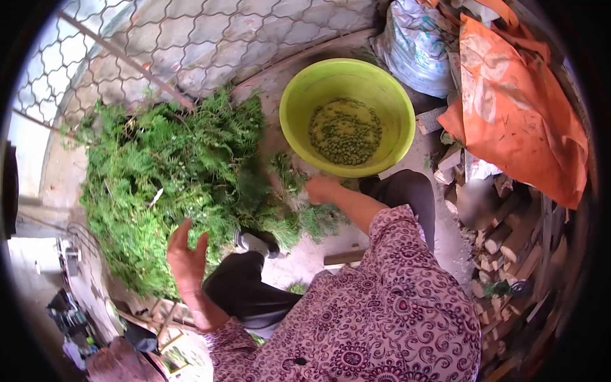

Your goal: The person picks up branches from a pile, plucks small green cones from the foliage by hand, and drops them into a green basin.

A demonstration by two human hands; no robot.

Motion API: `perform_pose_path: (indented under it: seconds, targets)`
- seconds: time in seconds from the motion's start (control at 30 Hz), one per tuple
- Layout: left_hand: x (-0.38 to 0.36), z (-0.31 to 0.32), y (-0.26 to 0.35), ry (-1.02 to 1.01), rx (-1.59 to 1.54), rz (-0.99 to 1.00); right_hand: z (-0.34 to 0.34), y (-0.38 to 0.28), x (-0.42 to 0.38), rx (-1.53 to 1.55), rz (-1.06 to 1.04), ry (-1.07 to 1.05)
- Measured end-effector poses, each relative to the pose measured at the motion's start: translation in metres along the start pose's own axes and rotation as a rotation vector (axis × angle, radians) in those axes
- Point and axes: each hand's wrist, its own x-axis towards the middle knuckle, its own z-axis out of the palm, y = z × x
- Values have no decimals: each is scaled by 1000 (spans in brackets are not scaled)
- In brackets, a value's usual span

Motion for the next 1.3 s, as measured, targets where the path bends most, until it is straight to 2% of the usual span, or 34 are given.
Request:
perform_pose_path:
  seconds: [0.07,0.1,0.13,0.2,0.23,0.27,0.3,0.37,0.5,0.57,0.67,0.8,0.87,0.9,0.97,1.0,1.07,1.1,1.17,1.2,1.3]
  targets:
    - [20,33,8,-106,-223,-2,42,24,19,-71,114,-148]
    - [24,51,6,-168,-229,14,47,27,20,-66,124,-145]
    - [28,66,3,-166,-140,120,50,28,21,-3,162,-147]
    - [21,67,6,-629,305,129,54,28,27,66,197,-173]
    - [19,67,9,-639,308,124,49,25,35,96,235,-282]
    - [17,69,12,-616,142,130,47,24,42,128,275,-387]
    - [18,70,15,-592,-25,139,60,29,54,139,277,-389]
    - [23,73,23,-609,-17,178,96,44,75,89,225,-214]
    - [29,76,31,-667,20,198,78,24,76,-25,280,-229]
    - [31,79,31,-665,22,199,89,25,81,-99,280,-126]
    - [30,81,29,-663,15,173,145,55,113,-138,218,-119]
    - [25,85,29,-652,5,190,128,46,114,-42,282,-245]
    - [25,86,30,-644,-15,195,131,50,106,259,381,33]
    - [27,84,31,-669,-11,165,127,44,104,259,376,30]
    - [27,84,31,-694,-7,128,117,28,99,545,665,121]
    - [26,84,31,-701,-8,140,130,27,108,543,661,116]
    - [26,85,32,-706,-5,150,159,25,132,1556,885,95]
    - [25,84,33,-719,-13,162,162,15,135,1557,883,94]
    - [26,84,34,-728,-17,176,165,-9,144,1290,855,-29]
    - [27,84,33,-722,-20,173,162,-19,146,1292,849,-29]
    - [27,85,32,-715,-17,171,154,-39,148,806,726,37]
